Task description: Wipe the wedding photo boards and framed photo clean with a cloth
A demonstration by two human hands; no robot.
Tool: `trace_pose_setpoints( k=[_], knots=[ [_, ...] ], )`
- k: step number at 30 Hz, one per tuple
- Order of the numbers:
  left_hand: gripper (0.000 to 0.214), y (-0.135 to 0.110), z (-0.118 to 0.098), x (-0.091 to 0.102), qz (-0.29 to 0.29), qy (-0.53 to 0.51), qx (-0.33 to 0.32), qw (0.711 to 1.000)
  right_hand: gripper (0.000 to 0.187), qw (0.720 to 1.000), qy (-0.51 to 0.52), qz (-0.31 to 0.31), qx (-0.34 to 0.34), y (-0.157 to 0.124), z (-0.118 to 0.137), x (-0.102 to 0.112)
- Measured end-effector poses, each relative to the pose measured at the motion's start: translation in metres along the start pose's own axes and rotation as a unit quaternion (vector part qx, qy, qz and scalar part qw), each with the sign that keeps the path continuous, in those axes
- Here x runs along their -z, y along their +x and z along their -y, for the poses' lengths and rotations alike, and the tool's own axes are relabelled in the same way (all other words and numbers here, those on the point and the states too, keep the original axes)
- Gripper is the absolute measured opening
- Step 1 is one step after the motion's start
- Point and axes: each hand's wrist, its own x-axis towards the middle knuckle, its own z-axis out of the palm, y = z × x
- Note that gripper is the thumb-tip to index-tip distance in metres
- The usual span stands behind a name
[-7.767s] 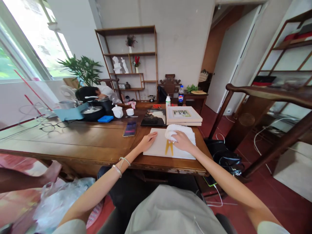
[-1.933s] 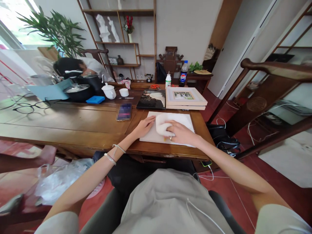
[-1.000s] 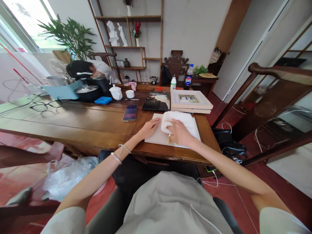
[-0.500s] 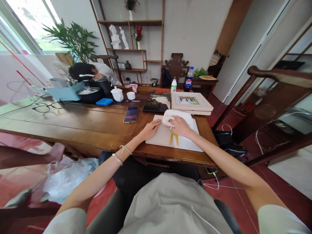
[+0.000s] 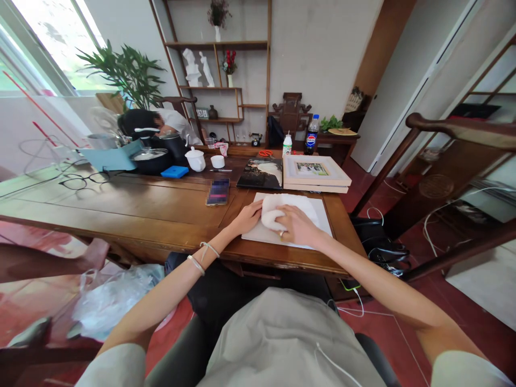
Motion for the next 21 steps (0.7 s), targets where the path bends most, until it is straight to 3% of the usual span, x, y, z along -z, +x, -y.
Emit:
trace_pose_setpoints(
  k=[4,8,12,15,18,21],
  knots=[
    [0.040,0.001,0.001,-0.002,-0.005,0.012,0.005,1.000,0.027,0.999,-0.008,-0.051,-0.012,0.013,-0.041,-0.004],
    [0.041,0.002,0.005,-0.003,-0.001,0.015,0.013,1.000,0.029,0.998,-0.014,-0.064,-0.011,0.014,-0.052,-0.009],
    [0.040,0.002,0.002,-0.003,-0.006,0.007,0.008,1.000,0.027,0.997,-0.036,-0.056,-0.041,0.004,-0.027,-0.013],
    [0.039,0.001,0.000,-0.002,-0.007,-0.002,-0.008,1.000,0.027,0.994,-0.051,-0.056,-0.085,-0.011,0.014,-0.012],
    [0.038,-0.001,0.000,-0.001,-0.012,-0.012,-0.010,1.000,0.028,0.997,-0.035,-0.019,-0.061,-0.026,0.049,-0.009],
    [0.037,-0.001,0.003,-0.002,-0.020,-0.016,0.001,1.000,0.027,0.999,-0.001,-0.010,-0.039,-0.028,0.048,-0.003]
  ],
)
